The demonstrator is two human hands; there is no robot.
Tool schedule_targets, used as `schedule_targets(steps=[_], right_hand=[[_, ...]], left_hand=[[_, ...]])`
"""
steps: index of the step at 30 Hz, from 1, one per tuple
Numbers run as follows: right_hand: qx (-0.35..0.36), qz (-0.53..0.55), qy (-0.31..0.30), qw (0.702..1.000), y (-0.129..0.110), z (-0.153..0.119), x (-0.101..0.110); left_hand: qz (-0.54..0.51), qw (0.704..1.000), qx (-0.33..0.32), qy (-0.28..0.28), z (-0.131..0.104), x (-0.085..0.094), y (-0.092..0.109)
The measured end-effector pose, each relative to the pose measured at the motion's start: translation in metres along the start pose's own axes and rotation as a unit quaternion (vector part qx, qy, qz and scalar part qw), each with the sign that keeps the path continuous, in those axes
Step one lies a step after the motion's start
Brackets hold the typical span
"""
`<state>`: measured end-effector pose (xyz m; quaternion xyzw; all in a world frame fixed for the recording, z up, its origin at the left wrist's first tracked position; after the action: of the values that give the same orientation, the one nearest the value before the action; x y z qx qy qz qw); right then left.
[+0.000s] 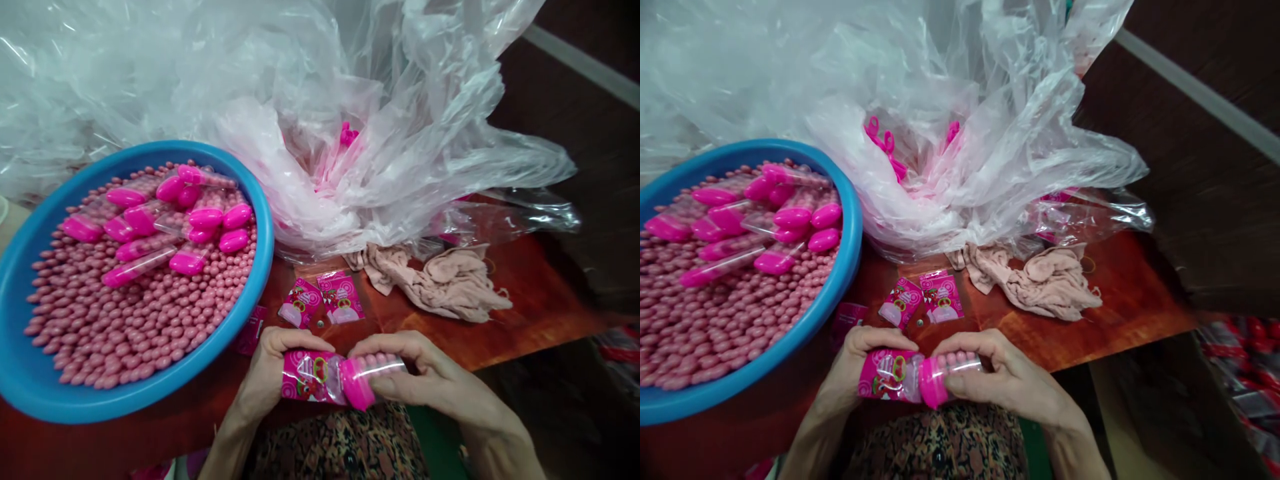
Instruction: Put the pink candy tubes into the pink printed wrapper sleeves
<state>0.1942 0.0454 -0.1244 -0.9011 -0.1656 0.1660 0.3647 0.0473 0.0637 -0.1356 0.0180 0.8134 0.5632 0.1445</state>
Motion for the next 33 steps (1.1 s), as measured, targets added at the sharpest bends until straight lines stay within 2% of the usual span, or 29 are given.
schedule_targets(steps=[2,5,11,14,17,21,27,33], right_hand=[[0.011,-0.029,-0.012,0.999,-0.003,0.001,-0.001],[0.024,-0.031,0.002,0.999,-0.004,0.003,0.001],[0.024,0.024,0.006,0.999,0.003,0.007,-0.003],[0.028,0.066,0.031,0.997,0.004,0.006,-0.001],[0.027,0.099,0.069,0.992,0.008,0.005,0.003],[0.042,0.119,0.108,0.986,0.01,0.006,0.008],[0.039,0.069,0.131,0.988,0.008,0.008,0.003],[0.017,-0.017,0.161,0.987,0.014,0.001,-0.001]], left_hand=[[0.005,0.999,0.016,-0.028,0.0,-0.006,-0.003],[0.006,0.998,0.031,-0.045,0.0,-0.008,-0.008],[-0.054,0.997,0.051,-0.032,0.0,-0.003,-0.016],[-0.105,0.993,0.051,-0.019,0.001,-0.002,-0.017],[-0.171,0.985,0.036,0.015,0.0,0.001,-0.017],[-0.268,0.962,0.014,0.045,-0.006,-0.005,-0.015],[-0.256,0.949,0.054,0.178,-0.012,0.0,-0.028],[-0.279,0.928,0.056,0.24,-0.006,0.009,-0.033]])
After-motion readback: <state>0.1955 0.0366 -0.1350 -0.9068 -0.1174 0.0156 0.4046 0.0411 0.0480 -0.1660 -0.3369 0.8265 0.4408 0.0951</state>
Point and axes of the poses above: each hand's wrist, its own z-axis towards the middle knuckle, its own x-axis out of the back of the hand, y = z × x, the point moved 10 cm from there along z, towards the middle knuckle, and after that the axes turned 11 degrees about -x, right-handed, at the moved point
